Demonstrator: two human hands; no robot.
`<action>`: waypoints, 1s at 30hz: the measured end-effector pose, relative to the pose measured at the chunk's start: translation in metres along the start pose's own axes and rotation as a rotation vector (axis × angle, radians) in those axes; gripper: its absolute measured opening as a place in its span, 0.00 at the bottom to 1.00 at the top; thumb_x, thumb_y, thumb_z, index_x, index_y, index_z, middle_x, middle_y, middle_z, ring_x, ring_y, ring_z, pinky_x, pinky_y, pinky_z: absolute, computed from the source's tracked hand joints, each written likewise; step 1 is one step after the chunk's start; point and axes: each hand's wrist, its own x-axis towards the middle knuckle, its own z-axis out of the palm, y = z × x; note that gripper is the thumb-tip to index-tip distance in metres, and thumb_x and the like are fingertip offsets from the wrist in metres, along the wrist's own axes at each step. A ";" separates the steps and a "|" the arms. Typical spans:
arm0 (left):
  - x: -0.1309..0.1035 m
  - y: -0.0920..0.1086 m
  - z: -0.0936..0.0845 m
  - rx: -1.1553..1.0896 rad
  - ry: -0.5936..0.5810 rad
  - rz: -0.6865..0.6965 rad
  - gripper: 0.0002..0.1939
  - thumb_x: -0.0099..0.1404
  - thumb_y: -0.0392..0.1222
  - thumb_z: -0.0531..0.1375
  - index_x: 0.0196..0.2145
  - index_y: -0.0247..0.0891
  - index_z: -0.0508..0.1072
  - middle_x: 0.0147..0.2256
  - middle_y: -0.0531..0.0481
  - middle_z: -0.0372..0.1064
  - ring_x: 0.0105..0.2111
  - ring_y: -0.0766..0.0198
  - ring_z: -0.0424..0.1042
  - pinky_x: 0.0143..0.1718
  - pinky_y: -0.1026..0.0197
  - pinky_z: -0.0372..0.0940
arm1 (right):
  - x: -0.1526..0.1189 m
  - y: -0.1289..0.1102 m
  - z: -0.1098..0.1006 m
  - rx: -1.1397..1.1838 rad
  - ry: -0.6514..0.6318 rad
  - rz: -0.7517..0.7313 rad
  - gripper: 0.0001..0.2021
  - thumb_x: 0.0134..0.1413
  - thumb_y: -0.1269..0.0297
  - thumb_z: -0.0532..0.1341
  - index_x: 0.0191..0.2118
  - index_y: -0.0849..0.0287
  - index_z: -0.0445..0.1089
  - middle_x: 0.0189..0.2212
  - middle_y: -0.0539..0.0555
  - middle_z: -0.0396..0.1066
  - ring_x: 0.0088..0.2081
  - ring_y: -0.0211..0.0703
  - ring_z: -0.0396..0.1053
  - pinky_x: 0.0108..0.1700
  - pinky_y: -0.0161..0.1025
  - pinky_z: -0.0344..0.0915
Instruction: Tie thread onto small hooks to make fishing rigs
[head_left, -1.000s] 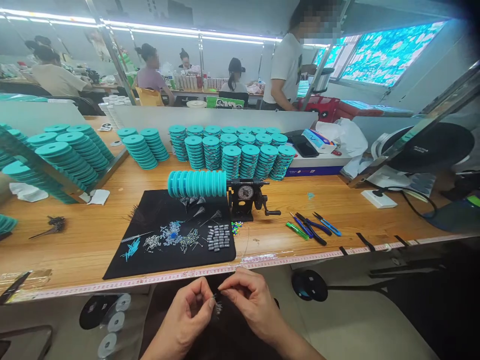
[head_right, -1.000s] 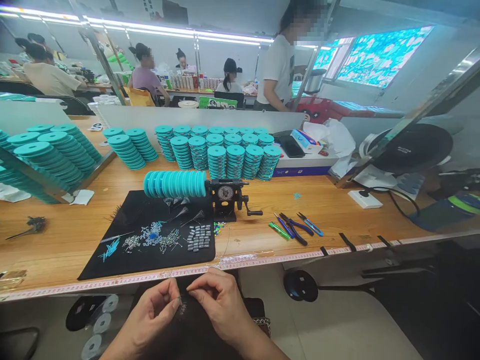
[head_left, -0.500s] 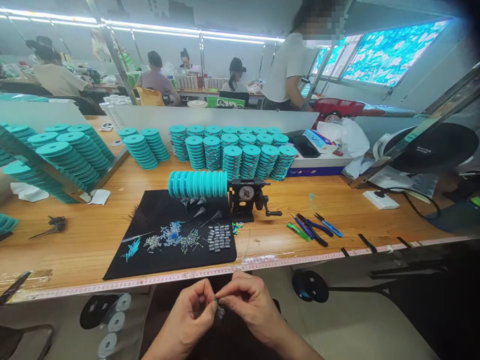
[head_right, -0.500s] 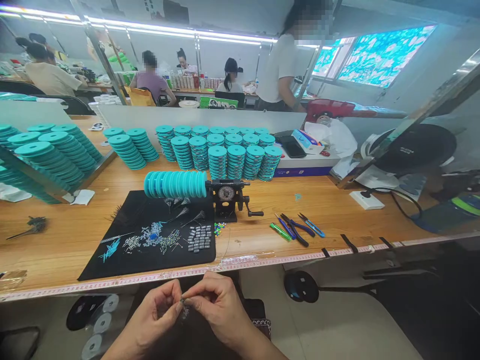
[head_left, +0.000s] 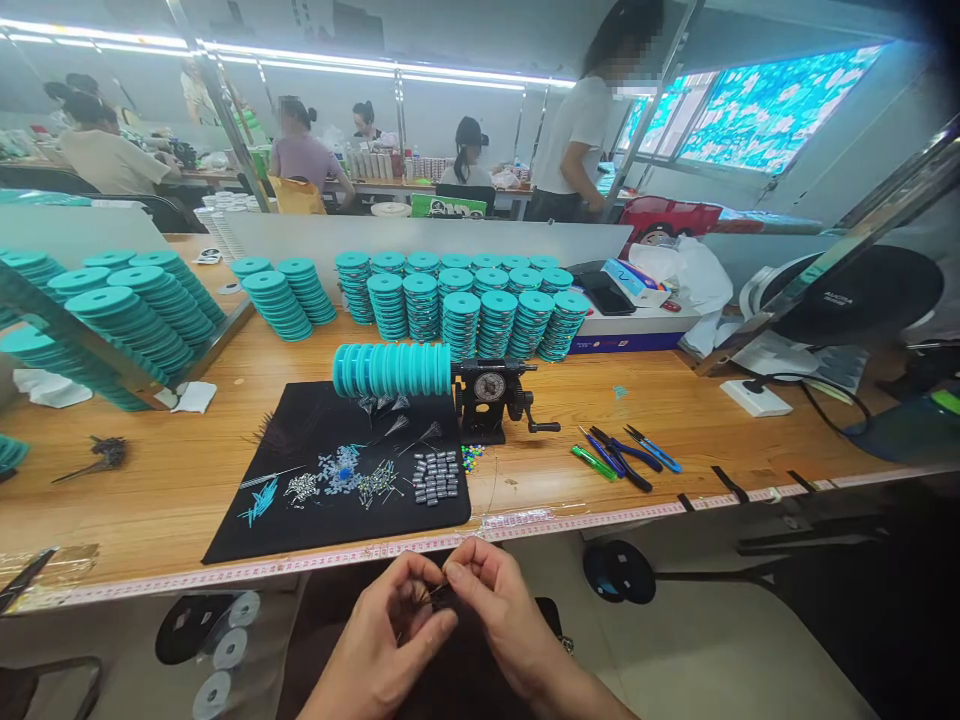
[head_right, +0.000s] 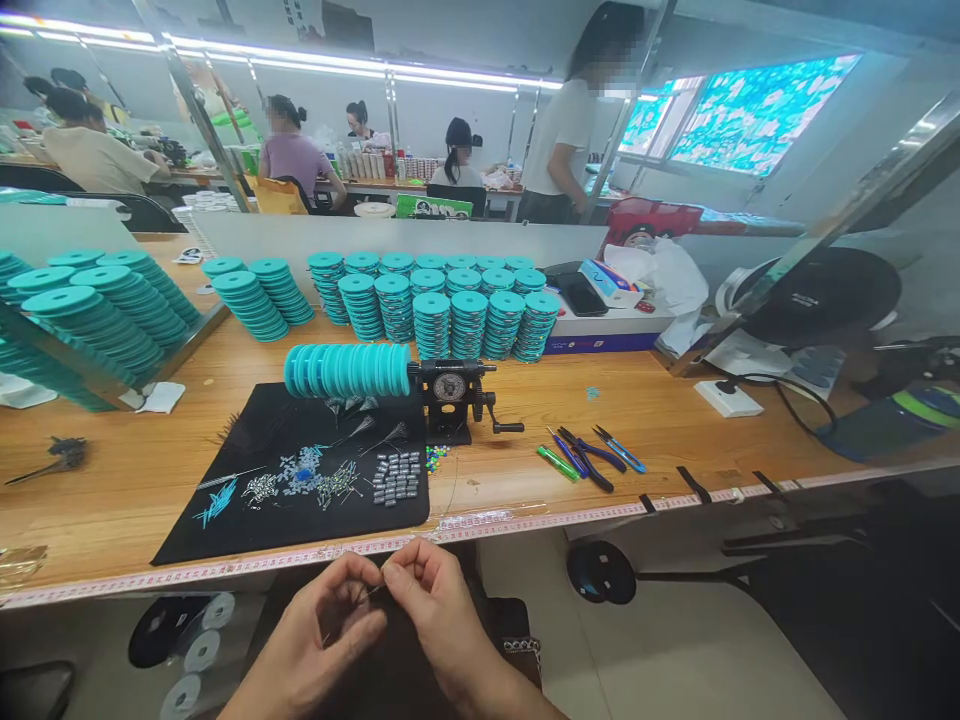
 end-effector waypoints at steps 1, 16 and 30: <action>0.000 0.000 0.000 0.086 0.064 0.006 0.11 0.63 0.49 0.60 0.33 0.38 0.69 0.27 0.52 0.65 0.27 0.64 0.62 0.29 0.64 0.59 | 0.000 0.000 0.000 -0.057 0.007 -0.028 0.15 0.54 0.54 0.66 0.30 0.61 0.67 0.26 0.47 0.62 0.29 0.36 0.56 0.34 0.32 0.54; 0.001 -0.010 -0.014 0.266 0.135 0.034 0.12 0.65 0.48 0.59 0.30 0.37 0.74 0.24 0.53 0.64 0.23 0.66 0.58 0.24 0.66 0.55 | -0.009 -0.002 0.005 -0.812 0.009 -0.319 0.05 0.57 0.71 0.58 0.36 0.57 0.71 0.25 0.47 0.60 0.28 0.39 0.59 0.32 0.35 0.54; -0.007 0.018 -0.069 -0.668 0.451 -0.265 0.22 0.45 0.47 0.72 0.19 0.40 0.60 0.16 0.62 0.45 0.15 0.73 0.45 0.14 0.68 0.49 | 0.007 -0.015 -0.059 -0.273 -0.066 0.191 0.15 0.51 0.50 0.61 0.31 0.60 0.66 0.21 0.49 0.68 0.20 0.39 0.66 0.25 0.35 0.61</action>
